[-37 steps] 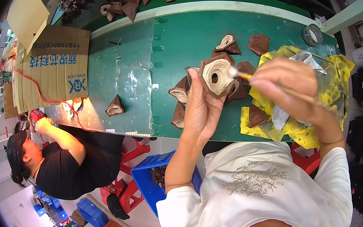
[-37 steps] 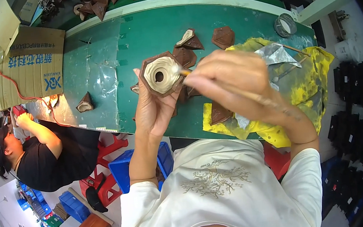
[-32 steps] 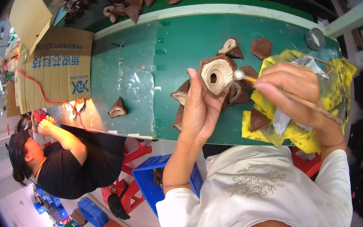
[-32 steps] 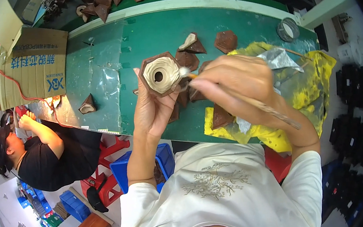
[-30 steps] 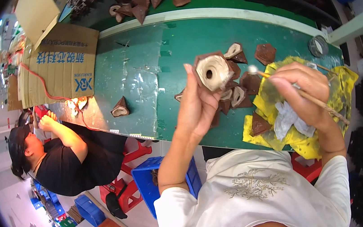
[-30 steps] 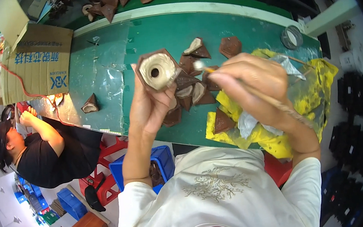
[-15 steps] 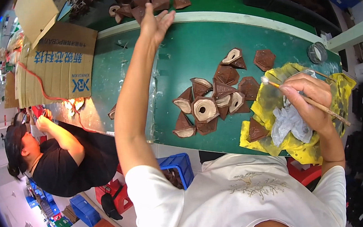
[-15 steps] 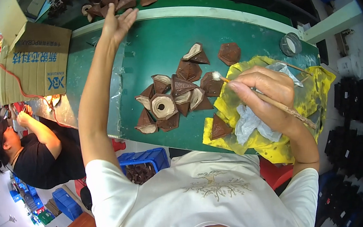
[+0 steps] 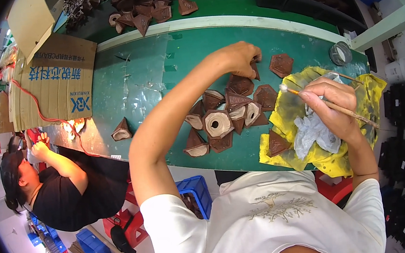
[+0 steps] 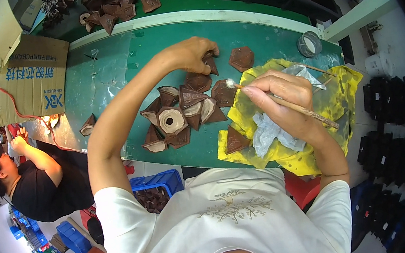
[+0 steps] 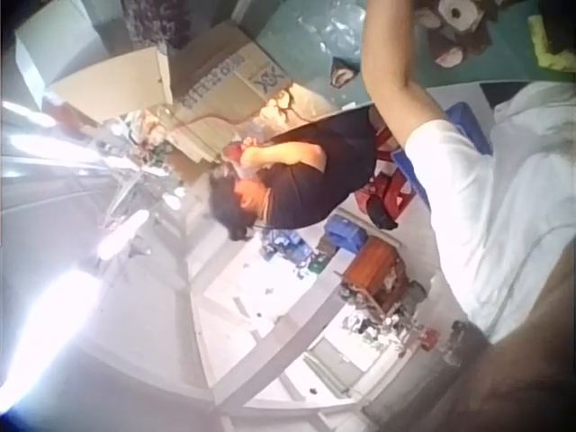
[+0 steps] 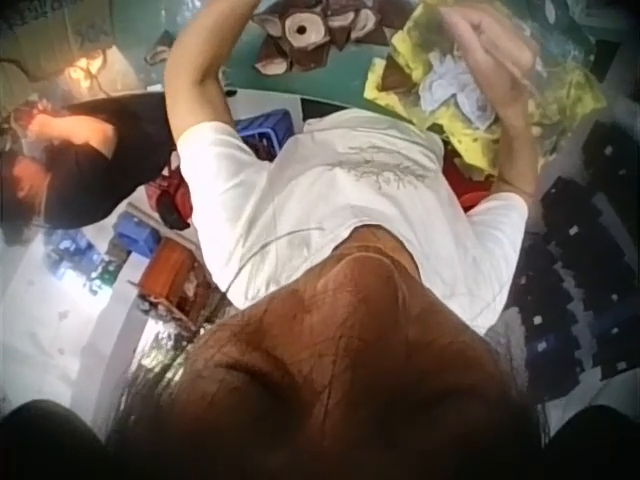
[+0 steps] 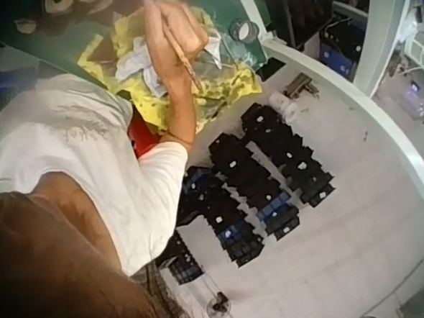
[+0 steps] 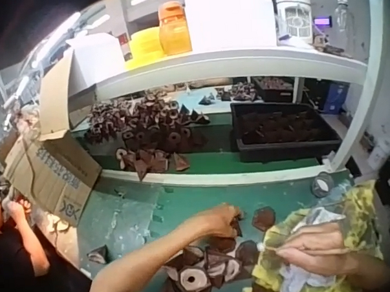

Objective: The person applies adhesive to small brown plastic components using an application brush.

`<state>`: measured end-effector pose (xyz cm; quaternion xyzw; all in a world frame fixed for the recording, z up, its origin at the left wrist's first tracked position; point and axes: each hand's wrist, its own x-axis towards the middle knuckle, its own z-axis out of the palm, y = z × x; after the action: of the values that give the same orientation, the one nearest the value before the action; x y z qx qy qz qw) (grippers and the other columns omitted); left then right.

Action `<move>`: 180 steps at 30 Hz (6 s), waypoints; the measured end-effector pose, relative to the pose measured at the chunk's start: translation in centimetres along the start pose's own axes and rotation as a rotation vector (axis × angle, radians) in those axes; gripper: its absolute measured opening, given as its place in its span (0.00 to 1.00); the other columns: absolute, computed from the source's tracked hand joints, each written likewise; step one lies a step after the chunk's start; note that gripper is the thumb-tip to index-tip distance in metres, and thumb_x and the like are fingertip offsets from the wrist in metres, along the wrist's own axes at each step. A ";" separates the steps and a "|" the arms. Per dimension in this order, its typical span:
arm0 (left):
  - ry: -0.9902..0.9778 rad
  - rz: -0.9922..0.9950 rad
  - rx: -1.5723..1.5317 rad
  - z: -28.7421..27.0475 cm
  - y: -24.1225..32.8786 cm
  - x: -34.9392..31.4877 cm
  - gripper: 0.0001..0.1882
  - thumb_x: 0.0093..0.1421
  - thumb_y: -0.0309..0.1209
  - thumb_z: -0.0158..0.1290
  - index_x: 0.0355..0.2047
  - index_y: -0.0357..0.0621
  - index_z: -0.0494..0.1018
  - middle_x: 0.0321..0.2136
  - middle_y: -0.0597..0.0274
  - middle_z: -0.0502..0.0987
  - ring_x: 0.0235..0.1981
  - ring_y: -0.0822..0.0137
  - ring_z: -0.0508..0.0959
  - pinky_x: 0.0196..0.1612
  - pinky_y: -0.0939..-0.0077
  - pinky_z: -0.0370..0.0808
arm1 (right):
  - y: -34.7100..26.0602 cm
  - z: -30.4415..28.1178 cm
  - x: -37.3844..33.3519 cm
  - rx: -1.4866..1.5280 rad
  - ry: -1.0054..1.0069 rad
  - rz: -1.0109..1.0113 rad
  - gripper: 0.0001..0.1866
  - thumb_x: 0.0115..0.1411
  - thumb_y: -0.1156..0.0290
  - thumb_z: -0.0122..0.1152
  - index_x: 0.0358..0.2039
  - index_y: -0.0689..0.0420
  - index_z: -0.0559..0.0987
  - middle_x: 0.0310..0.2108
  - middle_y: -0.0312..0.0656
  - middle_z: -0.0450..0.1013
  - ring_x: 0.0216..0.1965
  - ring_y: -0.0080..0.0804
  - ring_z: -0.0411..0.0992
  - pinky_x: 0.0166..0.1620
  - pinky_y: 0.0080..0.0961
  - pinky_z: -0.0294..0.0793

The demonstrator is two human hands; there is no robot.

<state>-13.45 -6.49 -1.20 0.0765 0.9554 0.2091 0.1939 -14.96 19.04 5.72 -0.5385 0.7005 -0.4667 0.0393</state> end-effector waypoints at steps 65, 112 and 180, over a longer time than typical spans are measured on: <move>0.739 0.270 -2.498 6.5 10.8 -9.7 0.24 0.70 0.48 0.38 0.56 0.45 0.63 0.53 0.55 0.70 0.55 0.58 0.71 0.59 0.65 0.71 | -3.1 2.3 3.1 -0.283 0.122 -0.361 0.08 0.45 0.75 0.71 0.25 0.59 0.79 0.21 0.40 0.73 0.20 0.33 0.73 0.23 0.26 0.68; 0.519 -0.143 -1.077 -5.8 -6.9 -3.5 0.20 0.64 0.42 0.52 0.53 0.48 0.69 0.45 0.60 0.77 0.45 0.68 0.76 0.54 0.70 0.72 | 0.4 -2.8 1.3 -0.124 0.114 -0.035 0.03 0.52 0.84 0.64 0.28 0.67 0.79 0.25 0.47 0.77 0.25 0.32 0.76 0.28 0.21 0.73; 0.450 0.092 -2.278 5.0 10.5 -6.8 0.26 0.68 0.55 0.36 0.48 0.47 0.70 0.43 0.62 0.76 0.45 0.68 0.77 0.51 0.69 0.74 | -3.1 0.3 2.9 0.059 0.047 -0.245 0.05 0.51 0.81 0.65 0.30 0.66 0.80 0.26 0.46 0.77 0.26 0.36 0.77 0.29 0.26 0.75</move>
<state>-4.57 3.24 1.39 -0.1465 0.2236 0.9631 -0.0316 -13.75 16.60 9.05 -0.6075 0.6162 -0.5010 -0.0189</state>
